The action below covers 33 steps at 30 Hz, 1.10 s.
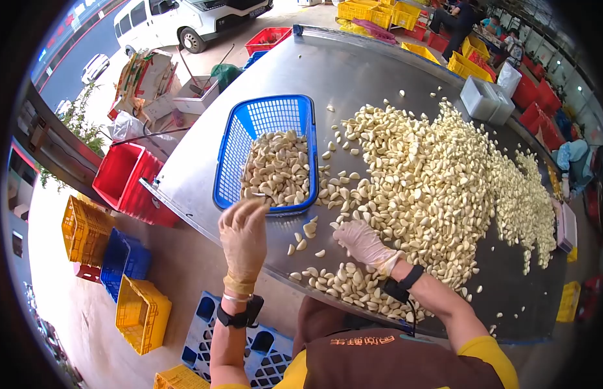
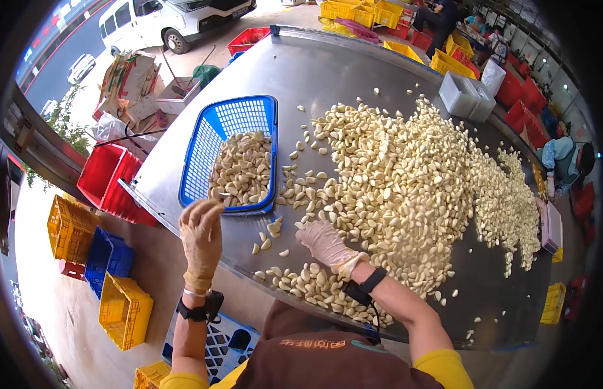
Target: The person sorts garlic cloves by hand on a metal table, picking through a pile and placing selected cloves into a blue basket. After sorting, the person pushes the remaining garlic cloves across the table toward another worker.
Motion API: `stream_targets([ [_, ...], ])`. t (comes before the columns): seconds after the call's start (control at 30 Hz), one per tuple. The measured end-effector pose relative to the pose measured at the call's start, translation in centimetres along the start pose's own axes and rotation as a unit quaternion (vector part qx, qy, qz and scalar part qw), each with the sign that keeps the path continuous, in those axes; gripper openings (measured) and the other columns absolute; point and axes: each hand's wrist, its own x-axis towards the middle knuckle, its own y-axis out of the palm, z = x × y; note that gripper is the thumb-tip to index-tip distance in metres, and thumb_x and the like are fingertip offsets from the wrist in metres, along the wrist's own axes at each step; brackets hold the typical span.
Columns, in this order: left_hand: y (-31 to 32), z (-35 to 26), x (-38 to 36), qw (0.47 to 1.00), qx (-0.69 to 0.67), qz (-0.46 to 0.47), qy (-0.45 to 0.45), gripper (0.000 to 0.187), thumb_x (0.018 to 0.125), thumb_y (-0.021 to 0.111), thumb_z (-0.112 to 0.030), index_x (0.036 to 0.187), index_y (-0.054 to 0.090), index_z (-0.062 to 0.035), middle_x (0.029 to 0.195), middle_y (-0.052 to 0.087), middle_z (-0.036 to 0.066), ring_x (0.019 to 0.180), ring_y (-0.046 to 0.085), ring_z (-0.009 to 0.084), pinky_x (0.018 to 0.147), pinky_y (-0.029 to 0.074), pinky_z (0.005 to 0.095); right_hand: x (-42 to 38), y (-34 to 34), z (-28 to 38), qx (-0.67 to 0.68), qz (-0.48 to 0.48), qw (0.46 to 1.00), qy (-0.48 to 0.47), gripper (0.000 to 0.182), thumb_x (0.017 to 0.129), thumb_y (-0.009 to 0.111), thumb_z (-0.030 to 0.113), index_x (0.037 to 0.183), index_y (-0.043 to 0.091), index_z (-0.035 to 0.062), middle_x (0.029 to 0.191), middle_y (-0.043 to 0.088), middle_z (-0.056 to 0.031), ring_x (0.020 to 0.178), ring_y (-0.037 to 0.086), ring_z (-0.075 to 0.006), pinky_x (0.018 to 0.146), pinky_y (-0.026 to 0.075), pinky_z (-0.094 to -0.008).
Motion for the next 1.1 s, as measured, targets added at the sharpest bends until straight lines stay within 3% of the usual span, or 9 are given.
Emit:
stream_targets([
  [0.1, 0.8, -0.7, -2.8, 0.961, -0.102, 0.254, -0.032, 0.016, 0.088, 0.066, -0.012, 0.103, 0.071, -0.0137, 0.107, 0.068, 0.009, 0.094, 0.064, 0.0327, 0.082, 0.051, 0.0418, 1.8, -6.4, -1.0, 0.204, -0.331, 0.921, -0.029, 0.021, 0.086, 0.069, 0.013, 0.106, 0.064, 0.0110, 0.092, 0.063, -0.0075, 0.085, 0.063, -0.0262, 0.075, 0.052, -0.0393],
  [0.27, 6.2, -1.0, -5.0, 0.886, -0.033, 0.454, -0.086, 0.065, 0.085, 0.071, -0.034, 0.138, 0.044, -0.0078, 0.112, 0.063, 0.021, 0.098, 0.064, 0.0397, 0.081, 0.051, 0.0488, 6.3, -15.6, -1.8, 0.327, -0.289, 0.892, -0.113, 0.053, 0.089, 0.066, 0.003, 0.139, 0.051, 0.0086, 0.131, 0.057, -0.0108, 0.112, 0.060, -0.0240, 0.101, 0.047, -0.0335],
  [0.43, 6.7, -2.6, -6.4, 0.878, -0.123, 0.460, -0.047, 0.047, 0.087, 0.068, -0.038, 0.123, 0.053, -0.0101, 0.107, 0.065, 0.017, 0.096, 0.065, 0.0369, 0.079, 0.053, 0.0467, -7.5, -9.4, -9.2, 0.174, -0.015, 0.983, 0.061, 0.028, 0.097, 0.057, 0.024, 0.114, 0.065, 0.0029, 0.103, 0.065, -0.0145, 0.099, 0.063, -0.0314, 0.093, 0.050, -0.0422],
  [0.5, 6.6, -3.8, -7.9, 0.857, -0.212, 0.458, 0.102, 0.041, 0.090, 0.064, -0.038, 0.123, 0.058, -0.0143, 0.108, 0.066, 0.013, 0.096, 0.064, 0.0364, 0.080, 0.053, 0.0454, -16.4, -6.8, -10.4, 0.174, 0.045, 0.971, 0.156, 0.024, 0.095, 0.058, 0.025, 0.105, 0.068, 0.0054, 0.093, 0.065, -0.0148, 0.091, 0.064, -0.0307, 0.087, 0.051, -0.0415],
  [0.63, 5.4, -6.7, -6.4, 0.860, -0.144, 0.490, 0.009, 0.031, 0.092, 0.061, -0.037, 0.114, 0.066, -0.0172, 0.104, 0.068, 0.009, 0.095, 0.065, 0.0320, 0.081, 0.053, 0.0441, -28.7, -7.7, -6.1, 0.277, 0.296, 0.855, 0.325, 0.021, 0.096, 0.060, 0.023, 0.103, 0.071, 0.0062, 0.101, 0.070, -0.0119, 0.097, 0.066, -0.0212, 0.087, 0.050, -0.0356],
  [0.77, 6.1, -7.9, -6.5, 0.862, -0.120, 0.492, -0.027, 0.026, 0.085, 0.067, -0.027, 0.109, 0.071, -0.0179, 0.094, 0.070, 0.006, 0.083, 0.069, 0.0239, 0.075, 0.055, 0.0373, -31.8, -0.7, -2.1, 0.449, 0.264, 0.837, 0.168, 0.031, 0.095, 0.058, 0.014, 0.124, 0.067, 0.0125, 0.102, 0.073, -0.0072, 0.089, 0.069, -0.0186, 0.083, 0.054, -0.0316],
  [0.87, 6.5, -8.0, -6.6, 0.857, -0.096, 0.504, -0.058, 0.030, 0.087, 0.065, -0.035, 0.110, 0.072, -0.0180, 0.098, 0.070, 0.007, 0.086, 0.069, 0.0250, 0.078, 0.054, 0.0372, -27.3, 1.4, -4.0, 0.624, 0.251, 0.705, 0.226, 0.044, 0.098, 0.048, 0.012, 0.140, 0.057, 0.0219, 0.105, 0.070, -0.0042, 0.077, 0.069, -0.0124, 0.069, 0.056, -0.0272],
  [0.97, 5.4, -10.2, -5.5, 0.844, -0.073, 0.516, -0.131, 0.034, 0.088, 0.063, -0.041, 0.110, 0.073, -0.0163, 0.097, 0.071, 0.009, 0.086, 0.069, 0.0272, 0.080, 0.054, 0.0370, -23.6, -0.4, -8.2, 0.575, 0.099, 0.795, 0.168, 0.040, 0.101, 0.052, 0.021, 0.141, 0.056, 0.0219, 0.107, 0.069, -0.0029, 0.073, 0.066, -0.0088, 0.067, 0.055, -0.0243],
  [1.1, 6.1, -9.7, -6.9, 0.890, -0.092, 0.409, -0.181, 0.029, 0.089, 0.061, -0.035, 0.099, 0.076, -0.0114, 0.089, 0.071, 0.012, 0.083, 0.070, 0.0287, 0.076, 0.054, 0.0363, -27.8, -2.7, -15.9, 0.570, -0.003, 0.802, 0.177, 0.035, 0.099, 0.049, 0.005, 0.132, 0.063, 0.0098, 0.106, 0.071, -0.0032, 0.071, 0.062, -0.0064, 0.067, 0.054, -0.0216],
])
